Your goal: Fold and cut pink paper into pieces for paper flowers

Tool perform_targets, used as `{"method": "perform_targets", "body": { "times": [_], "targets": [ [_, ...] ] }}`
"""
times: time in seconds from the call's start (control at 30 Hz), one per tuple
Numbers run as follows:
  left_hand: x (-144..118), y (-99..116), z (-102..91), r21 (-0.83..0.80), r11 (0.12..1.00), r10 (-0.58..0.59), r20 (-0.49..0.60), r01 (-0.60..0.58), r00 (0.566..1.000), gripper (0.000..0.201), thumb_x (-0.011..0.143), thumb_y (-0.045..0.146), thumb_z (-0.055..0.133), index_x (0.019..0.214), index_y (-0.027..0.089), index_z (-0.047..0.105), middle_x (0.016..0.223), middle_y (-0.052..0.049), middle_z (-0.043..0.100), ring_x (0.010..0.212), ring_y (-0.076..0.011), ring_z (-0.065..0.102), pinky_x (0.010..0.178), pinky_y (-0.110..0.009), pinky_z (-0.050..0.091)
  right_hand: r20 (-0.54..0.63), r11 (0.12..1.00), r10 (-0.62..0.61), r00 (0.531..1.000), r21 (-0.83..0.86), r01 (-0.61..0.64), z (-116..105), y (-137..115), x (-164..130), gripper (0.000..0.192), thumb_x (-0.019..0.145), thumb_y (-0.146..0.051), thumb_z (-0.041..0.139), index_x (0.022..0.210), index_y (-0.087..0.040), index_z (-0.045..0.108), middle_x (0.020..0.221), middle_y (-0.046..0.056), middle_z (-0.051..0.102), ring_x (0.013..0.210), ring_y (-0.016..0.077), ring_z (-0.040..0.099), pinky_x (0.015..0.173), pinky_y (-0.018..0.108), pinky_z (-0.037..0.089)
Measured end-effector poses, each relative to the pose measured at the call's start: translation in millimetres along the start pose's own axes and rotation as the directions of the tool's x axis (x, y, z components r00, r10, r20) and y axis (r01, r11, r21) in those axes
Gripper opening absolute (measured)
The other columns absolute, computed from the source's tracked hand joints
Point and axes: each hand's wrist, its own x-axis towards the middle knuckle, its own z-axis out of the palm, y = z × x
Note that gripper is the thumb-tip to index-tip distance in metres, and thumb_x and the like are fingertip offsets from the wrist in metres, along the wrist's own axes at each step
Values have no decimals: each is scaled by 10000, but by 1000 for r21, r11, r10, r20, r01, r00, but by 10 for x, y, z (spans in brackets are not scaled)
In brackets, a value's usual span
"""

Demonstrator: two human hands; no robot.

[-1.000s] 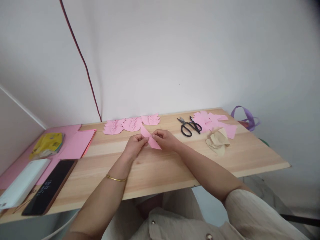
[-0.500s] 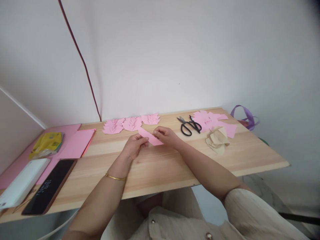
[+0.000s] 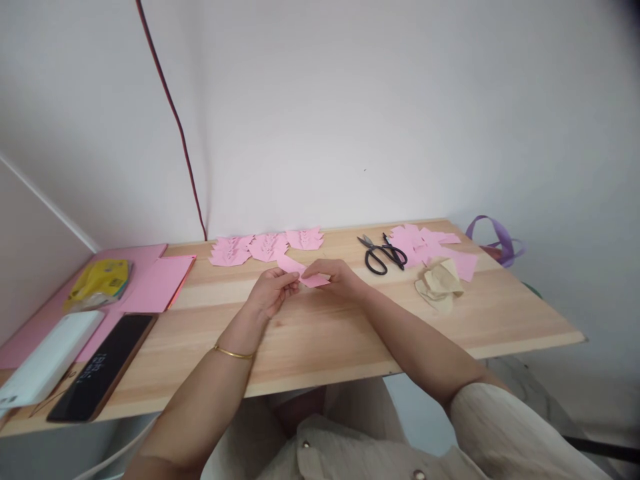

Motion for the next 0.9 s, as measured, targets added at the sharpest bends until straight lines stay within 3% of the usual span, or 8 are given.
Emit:
{"method": "perform_targets", "body": {
  "times": [0.27, 0.43, 0.6, 0.8, 0.9],
  "targets": [
    [-23, 5, 38, 40, 999, 5, -4, -5, 1000, 179, 549, 169, 773, 677, 95, 673, 617, -28, 636, 548, -89, 544, 594, -241, 451, -89, 994, 37, 995, 105, -28, 6, -12, 26, 137, 796, -320, 619, 830, -203, 681, 865, 63, 666, 833, 162, 610, 772, 303, 471],
    [-15, -14, 54, 49, 997, 62, -17, -61, 998, 176, 549, 172, 772, 676, 94, 679, 609, -22, 632, 542, -86, 539, 592, -237, 446, -201, 958, 232, 952, 218, -188, 113, 35, 20, 209, 763, -376, 642, 809, -173, 655, 840, 67, 653, 784, 156, 607, 739, 305, 478],
    [-33, -16, 81, 27, 996, 86, -17, -85, 996, 199, 523, 158, 778, 686, 99, 681, 644, -23, 643, 565, -91, 550, 615, -247, 454, -197, 924, 303, 933, 301, -236, 143, 69, 17, 223, 751, -390, 651, 776, -168, 638, 759, 37, 632, 717, 135, 591, 689, 275, 471],
    [-38, -29, 80, 53, 999, 8, -21, -7, 1000, 202, 534, 188, 772, 687, 91, 683, 654, -43, 643, 569, -100, 551, 618, -261, 462, -207, 906, 328, 922, 346, -244, 126, 40, 34, 221, 732, -389, 667, 767, -174, 628, 740, 28, 625, 701, 133, 588, 671, 269, 465],
    [-20, -50, 72, 80, 997, 24, -36, -21, 999, 178, 538, 192, 764, 656, 94, 673, 631, -39, 636, 548, -97, 543, 596, -254, 451, -205, 906, 337, 919, 337, -257, 131, 17, 37, 237, 731, -407, 660, 753, -174, 618, 725, 24, 620, 685, 131, 584, 654, 266, 462]
  ]
}}
